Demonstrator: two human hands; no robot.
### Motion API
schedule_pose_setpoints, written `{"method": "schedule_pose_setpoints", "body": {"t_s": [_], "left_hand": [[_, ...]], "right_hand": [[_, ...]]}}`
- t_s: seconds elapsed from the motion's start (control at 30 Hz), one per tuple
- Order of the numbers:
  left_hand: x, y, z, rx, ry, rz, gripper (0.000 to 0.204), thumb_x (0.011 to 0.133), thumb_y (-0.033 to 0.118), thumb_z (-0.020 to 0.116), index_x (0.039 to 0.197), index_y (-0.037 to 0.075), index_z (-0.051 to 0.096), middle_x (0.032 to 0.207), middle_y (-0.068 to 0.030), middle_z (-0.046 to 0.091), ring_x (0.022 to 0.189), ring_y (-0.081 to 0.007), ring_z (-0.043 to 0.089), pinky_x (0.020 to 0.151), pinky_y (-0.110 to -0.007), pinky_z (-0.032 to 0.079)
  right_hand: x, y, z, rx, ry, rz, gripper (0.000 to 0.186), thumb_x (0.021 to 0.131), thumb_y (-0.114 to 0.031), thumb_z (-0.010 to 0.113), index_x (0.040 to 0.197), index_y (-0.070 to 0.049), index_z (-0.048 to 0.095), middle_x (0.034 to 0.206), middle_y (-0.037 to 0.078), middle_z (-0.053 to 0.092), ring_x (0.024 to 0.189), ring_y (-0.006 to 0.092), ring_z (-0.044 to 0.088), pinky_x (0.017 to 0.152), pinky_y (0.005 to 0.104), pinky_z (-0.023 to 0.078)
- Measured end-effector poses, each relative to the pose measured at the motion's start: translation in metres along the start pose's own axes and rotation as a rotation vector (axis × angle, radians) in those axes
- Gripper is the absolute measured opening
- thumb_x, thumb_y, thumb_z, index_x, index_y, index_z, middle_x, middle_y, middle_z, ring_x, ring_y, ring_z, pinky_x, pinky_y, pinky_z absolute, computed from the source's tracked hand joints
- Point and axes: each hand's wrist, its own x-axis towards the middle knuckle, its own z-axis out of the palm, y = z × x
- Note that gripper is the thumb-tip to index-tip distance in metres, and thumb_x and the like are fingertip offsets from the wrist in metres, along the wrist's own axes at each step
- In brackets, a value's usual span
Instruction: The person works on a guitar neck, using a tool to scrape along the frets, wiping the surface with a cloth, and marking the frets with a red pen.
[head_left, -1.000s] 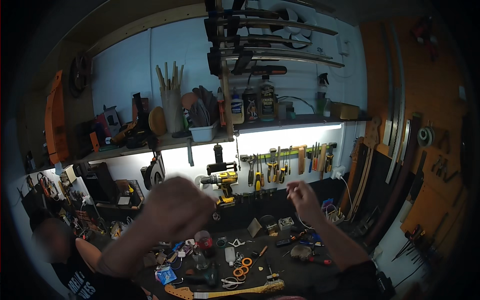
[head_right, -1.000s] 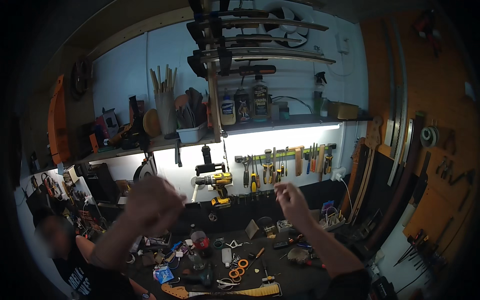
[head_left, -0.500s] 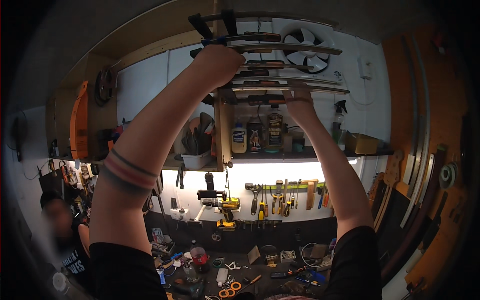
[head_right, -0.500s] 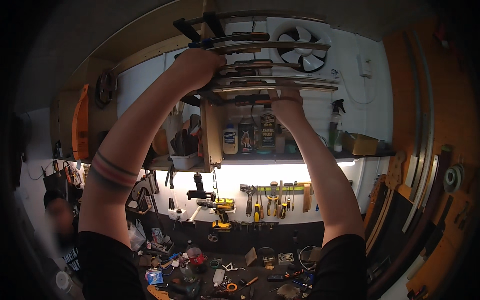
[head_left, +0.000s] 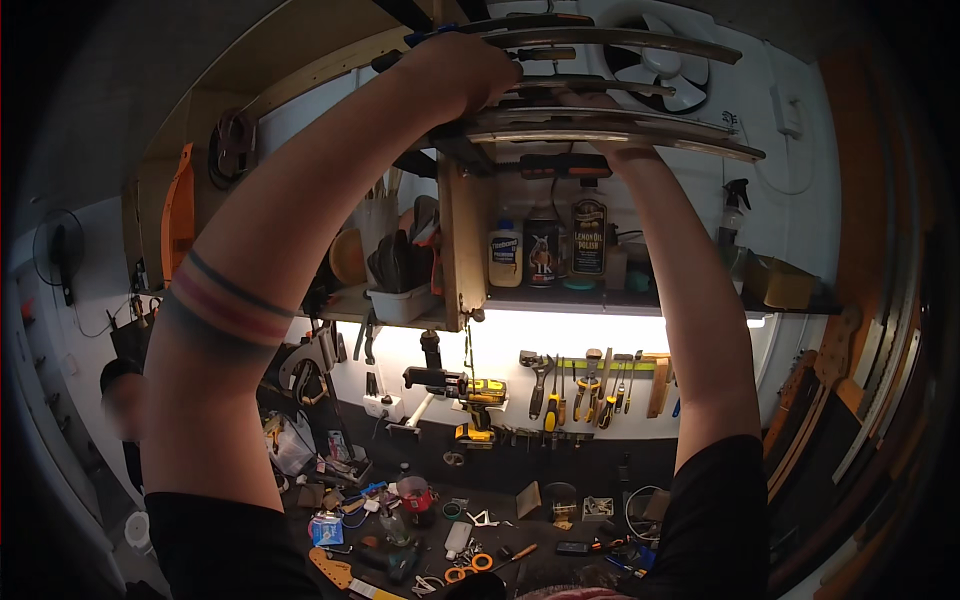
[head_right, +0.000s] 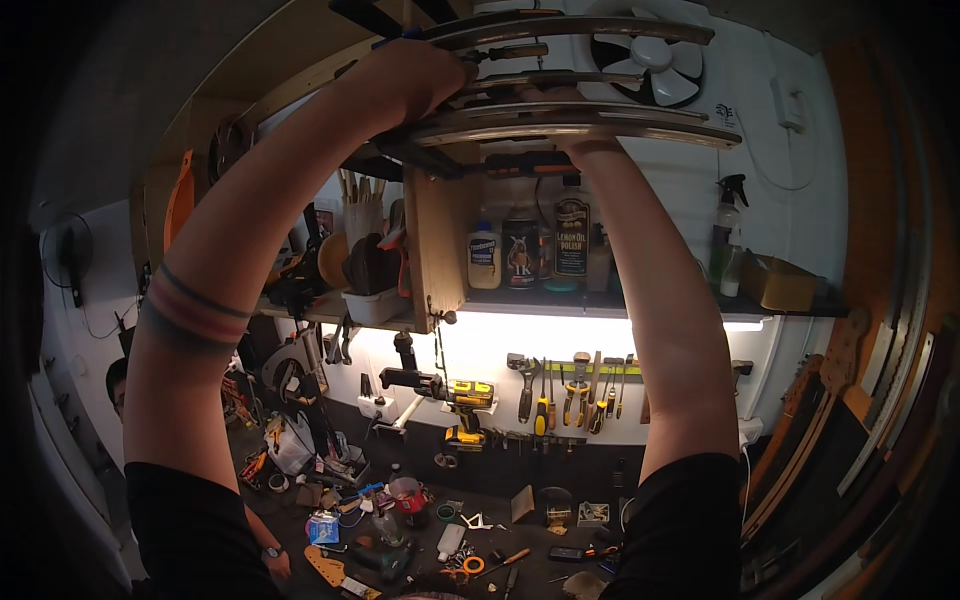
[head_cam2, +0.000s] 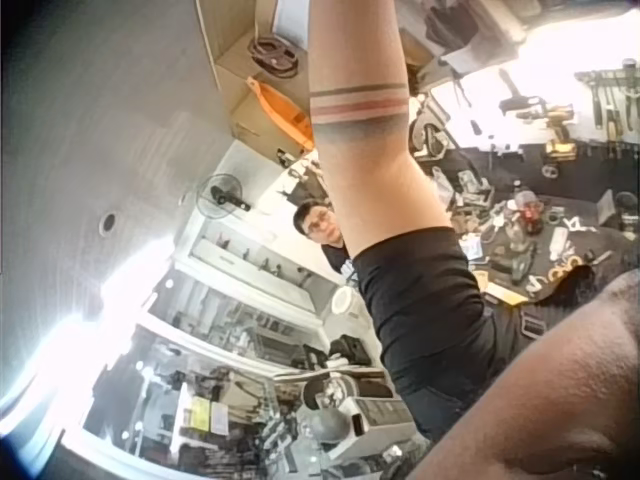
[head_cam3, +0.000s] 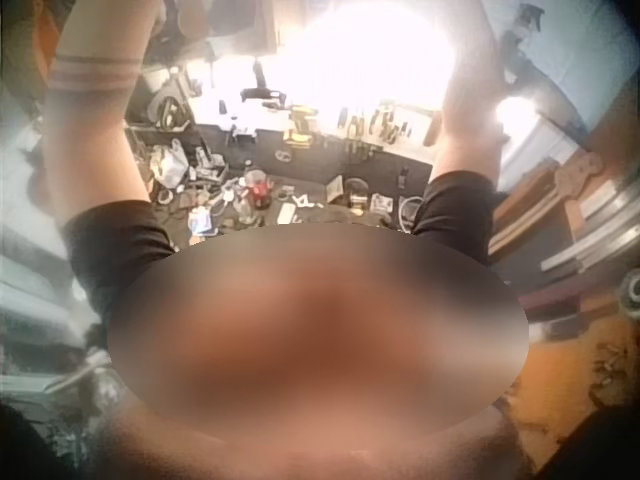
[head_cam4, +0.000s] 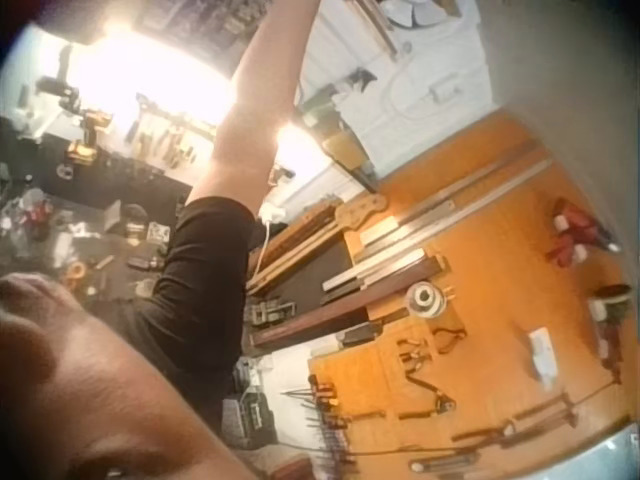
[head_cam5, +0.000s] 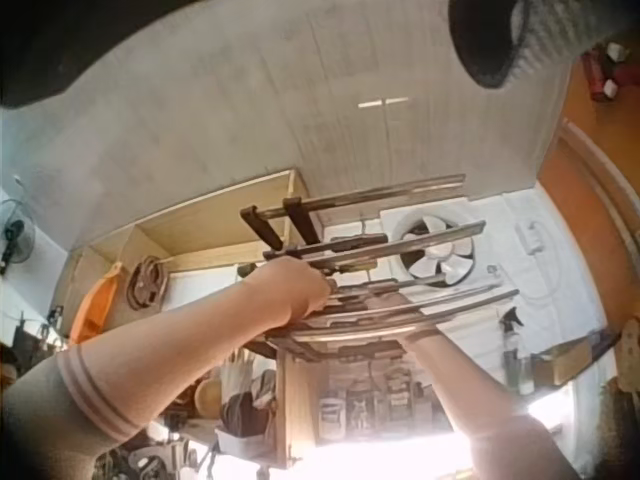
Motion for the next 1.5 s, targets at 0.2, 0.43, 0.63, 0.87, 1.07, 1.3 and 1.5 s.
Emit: {"method": "schedule_pose_setpoints", "body": {"t_s": [0.2, 0.43, 0.63, 0.87, 1.07, 1.3, 1.5], "left_hand": [[0.006, 0.003, 0.003, 0.039, -0.037, -0.011, 0.020, 0.092, 0.007, 0.063, 0.106, 0.007, 0.077, 0.109, -0.0131, 0.076, 0.103, -0.0328, 0.074, 0.087, -0.042, 0.061], [0.006, -0.001, 0.004, 0.034, 0.016, 0.048, 0.018, 0.091, 0.005, 0.065, 0.104, 0.006, 0.077, 0.107, -0.0133, 0.077, 0.101, -0.0335, 0.075, 0.085, -0.043, 0.061], [0.003, 0.000, -0.002, 0.074, 0.007, 0.058, 0.017, 0.090, 0.004, 0.065, 0.102, 0.005, 0.077, 0.106, -0.0134, 0.077, 0.101, -0.0332, 0.075, 0.083, -0.042, 0.062], [-0.004, -0.009, 0.000, -0.003, 0.076, 0.090, 0.016, 0.087, 0.003, 0.063, 0.098, 0.005, 0.074, 0.100, -0.0154, 0.075, 0.102, -0.0350, 0.072, 0.087, -0.045, 0.059], [-0.021, -0.015, -0.011, -0.016, 0.083, 0.069, 0.018, 0.085, 0.002, 0.064, 0.099, 0.006, 0.074, 0.097, -0.0151, 0.074, 0.100, -0.0347, 0.072, 0.086, -0.045, 0.058], [-0.051, -0.028, -0.029, 0.054, 0.157, 0.016, 0.018, 0.087, 0.004, 0.068, 0.103, 0.003, 0.074, 0.099, -0.0175, 0.073, 0.094, -0.0338, 0.073, 0.082, -0.045, 0.058], [-0.090, -0.040, -0.061, 0.072, 0.205, 0.075, 0.012, 0.080, 0.005, 0.066, 0.089, 0.000, 0.070, 0.090, -0.0190, 0.072, 0.084, -0.0380, 0.072, 0.075, -0.046, 0.058]], "right_hand": [[0.002, 0.012, 0.005, -0.269, 0.070, -0.154, 0.056, 0.105, -0.052, 0.053, 0.130, -0.005, 0.069, 0.125, 0.017, 0.071, 0.119, 0.0309, 0.065, 0.106, 0.0400, 0.047], [-0.017, 0.011, 0.002, -0.612, 0.127, -0.313, 0.047, 0.106, -0.046, 0.053, 0.140, -0.014, 0.061, 0.141, 0.013, 0.063, 0.131, 0.0299, 0.059, 0.111, 0.0413, 0.046], [-0.008, 0.009, -0.002, -0.714, 0.104, -0.231, 0.056, 0.106, -0.056, 0.048, 0.138, -0.012, 0.063, 0.138, 0.015, 0.065, 0.131, 0.0335, 0.058, 0.110, 0.0427, 0.046], [0.005, 0.031, -0.004, -0.583, 0.187, -0.506, 0.040, 0.107, -0.035, 0.052, 0.137, -0.010, 0.061, 0.136, 0.016, 0.065, 0.131, 0.0326, 0.058, 0.112, 0.0408, 0.046], [0.009, 0.033, 0.006, -0.670, 0.237, -0.571, 0.038, 0.106, -0.028, 0.051, 0.140, -0.010, 0.056, 0.135, 0.017, 0.065, 0.131, 0.0354, 0.059, 0.108, 0.0435, 0.049], [-0.083, 0.026, 0.034, -0.369, 0.606, -0.577, 0.039, 0.093, -0.004, 0.061, 0.132, -0.002, 0.058, 0.124, 0.019, 0.065, 0.123, 0.0389, 0.058, 0.105, 0.0481, 0.045], [-0.222, 0.079, 0.068, -0.290, 0.575, -0.493, 0.046, 0.094, 0.001, 0.055, 0.139, -0.001, 0.049, 0.140, 0.018, 0.054, 0.145, 0.0367, 0.040, 0.120, 0.0516, 0.030]]}}
